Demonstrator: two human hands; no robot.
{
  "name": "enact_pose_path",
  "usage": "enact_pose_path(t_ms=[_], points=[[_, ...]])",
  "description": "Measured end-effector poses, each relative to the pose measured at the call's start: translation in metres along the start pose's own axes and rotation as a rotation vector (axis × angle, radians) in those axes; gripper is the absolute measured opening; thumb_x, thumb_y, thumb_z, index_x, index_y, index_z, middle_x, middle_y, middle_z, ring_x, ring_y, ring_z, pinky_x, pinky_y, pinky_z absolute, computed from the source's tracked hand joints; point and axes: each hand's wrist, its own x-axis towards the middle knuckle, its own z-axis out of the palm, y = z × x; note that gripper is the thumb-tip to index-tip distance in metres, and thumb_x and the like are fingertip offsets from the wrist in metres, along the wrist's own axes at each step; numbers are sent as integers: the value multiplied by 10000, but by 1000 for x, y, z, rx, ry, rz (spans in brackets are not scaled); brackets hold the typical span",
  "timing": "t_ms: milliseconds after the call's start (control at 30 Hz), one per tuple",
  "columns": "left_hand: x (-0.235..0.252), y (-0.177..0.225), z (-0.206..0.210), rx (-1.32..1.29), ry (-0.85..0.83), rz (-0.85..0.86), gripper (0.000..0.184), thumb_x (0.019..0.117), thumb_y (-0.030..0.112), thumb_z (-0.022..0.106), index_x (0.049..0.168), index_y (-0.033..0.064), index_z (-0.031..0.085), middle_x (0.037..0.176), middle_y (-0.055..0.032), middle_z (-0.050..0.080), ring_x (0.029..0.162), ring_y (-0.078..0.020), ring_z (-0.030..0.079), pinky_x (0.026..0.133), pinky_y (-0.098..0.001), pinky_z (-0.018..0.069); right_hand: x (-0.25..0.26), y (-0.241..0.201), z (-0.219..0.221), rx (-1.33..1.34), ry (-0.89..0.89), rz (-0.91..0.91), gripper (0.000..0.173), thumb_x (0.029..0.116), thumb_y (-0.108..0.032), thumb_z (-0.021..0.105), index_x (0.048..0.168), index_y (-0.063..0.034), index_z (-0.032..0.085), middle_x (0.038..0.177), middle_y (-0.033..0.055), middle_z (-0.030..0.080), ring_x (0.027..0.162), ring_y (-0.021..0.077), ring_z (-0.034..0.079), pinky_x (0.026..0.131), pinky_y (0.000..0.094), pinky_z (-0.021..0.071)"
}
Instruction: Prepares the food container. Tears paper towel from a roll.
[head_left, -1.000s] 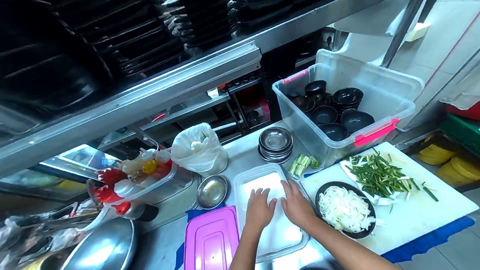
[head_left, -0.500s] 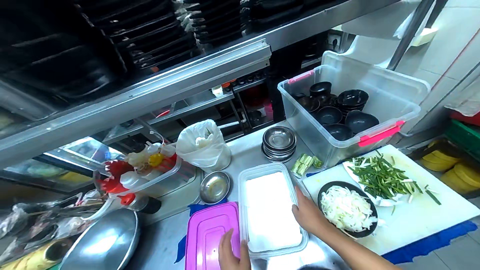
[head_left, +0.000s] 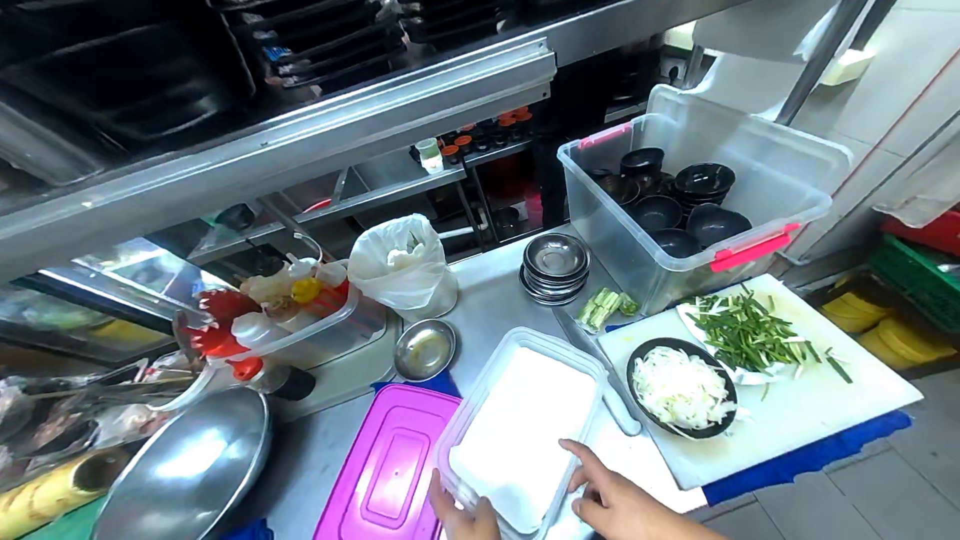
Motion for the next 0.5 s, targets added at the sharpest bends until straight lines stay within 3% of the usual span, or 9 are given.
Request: enact_pose_path(t_ms=[167, 233, 333, 500], points=[[19, -1, -24, 49, -75, 6, 910, 812, -126, 557, 1619, 64, 181, 1565, -283, 362, 1330, -368, 518, 1032, -501, 504, -13, 2, 6, -138, -102, -117, 511, 1050, -197, 531, 1544, -120, 426, 1201, 133, 703, 956, 259, 711, 878, 463, 579], [27, -1, -32, 94, -103, 8, 883, 825, -101, 560, 1616, 90, 220, 1507, -269, 447, 1262, -348, 576, 979, -502, 535, -21, 3, 4, -195, -73, -135, 428, 1055, -208, 515, 1470, -100, 525, 1209, 131, 695, 1005, 253, 696, 914, 443, 568], [40, 1, -41, 117, -180, 33, 855, 835, -82, 559, 1611, 105, 253, 1512, -243, 460, 1253, -330, 594, 957, -502, 552, -37, 3, 1, -266, 10, -133, 380, 1059, -219, 507, 1403, -82, 592, 1228, 139, 684, 1051, 246, 684, 948, 423, 557], [76, 5, -43, 193, -327, 96, 850, 858, -52, 553, 1622, 148, 240, 1578, -167, 414, 1319, -270, 562, 1009, -487, 538, -57, 18, 8, -327, 126, -82, 353, 1065, -261, 498, 1351, -110, 641, 1219, 110, 696, 1048, 218, 692, 951, 410, 563]])
